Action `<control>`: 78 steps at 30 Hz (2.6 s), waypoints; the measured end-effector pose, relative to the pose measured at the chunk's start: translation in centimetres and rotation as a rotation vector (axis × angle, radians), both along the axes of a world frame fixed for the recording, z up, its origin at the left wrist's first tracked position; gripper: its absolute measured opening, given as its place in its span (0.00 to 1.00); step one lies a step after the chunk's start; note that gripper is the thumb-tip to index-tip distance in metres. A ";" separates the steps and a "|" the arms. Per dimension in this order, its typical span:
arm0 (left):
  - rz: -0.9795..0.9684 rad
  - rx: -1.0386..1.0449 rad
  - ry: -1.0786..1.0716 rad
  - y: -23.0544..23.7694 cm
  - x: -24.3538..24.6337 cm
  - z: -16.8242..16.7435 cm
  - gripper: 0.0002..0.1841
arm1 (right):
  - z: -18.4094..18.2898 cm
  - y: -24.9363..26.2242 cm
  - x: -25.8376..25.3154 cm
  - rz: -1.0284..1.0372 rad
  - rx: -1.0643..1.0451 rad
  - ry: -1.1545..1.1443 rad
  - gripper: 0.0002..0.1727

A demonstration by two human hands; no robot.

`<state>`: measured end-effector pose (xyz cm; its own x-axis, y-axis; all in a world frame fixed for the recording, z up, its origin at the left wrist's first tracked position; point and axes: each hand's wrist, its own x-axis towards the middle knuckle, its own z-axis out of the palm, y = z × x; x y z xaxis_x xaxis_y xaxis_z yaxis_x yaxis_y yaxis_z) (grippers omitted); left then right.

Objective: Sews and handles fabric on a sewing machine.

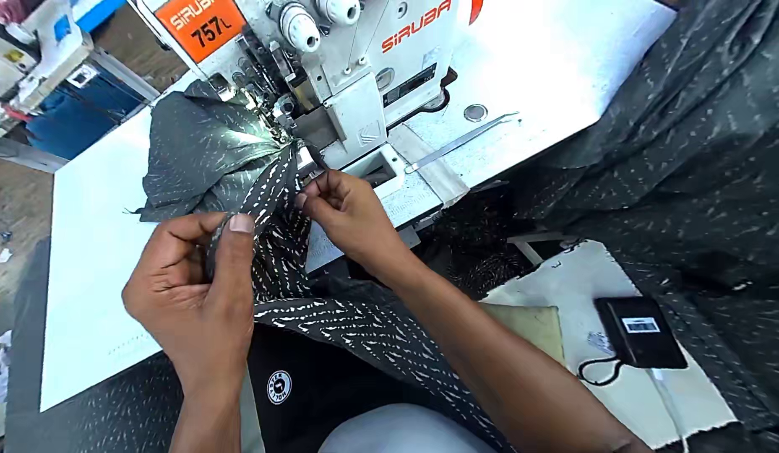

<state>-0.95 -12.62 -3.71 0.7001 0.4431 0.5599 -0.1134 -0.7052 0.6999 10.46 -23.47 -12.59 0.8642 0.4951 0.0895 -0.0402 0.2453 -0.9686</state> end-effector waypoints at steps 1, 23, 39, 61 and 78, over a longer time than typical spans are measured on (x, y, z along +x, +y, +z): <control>0.002 0.027 0.000 0.1 0.0 0.2 0.04 | 0.1 -0.3 -0.3 0.005 0.118 0.069 0.06; 0.009 0.381 0.070 -2.3 -0.5 -3.3 0.11 | 1.4 -4.4 -1.2 0.084 0.029 0.036 0.15; -0.082 0.018 0.135 -2.2 0.4 -3.3 0.05 | 1.2 -4.8 -1.7 0.058 -0.016 -0.060 0.19; -0.085 0.540 0.150 0.3 4.9 -1.4 0.09 | 1.8 -2.5 -0.5 0.109 0.081 0.157 0.09; 0.005 0.609 0.313 -1.3 4.3 -0.6 0.11 | 2.0 -3.2 -1.2 0.031 0.070 0.118 0.05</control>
<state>3.31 -13.96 -4.29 0.8684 0.1169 0.4819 0.0336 -0.9835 0.1780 9.21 -26.65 -10.64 0.8550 0.5180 0.0236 -0.1615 0.3092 -0.9372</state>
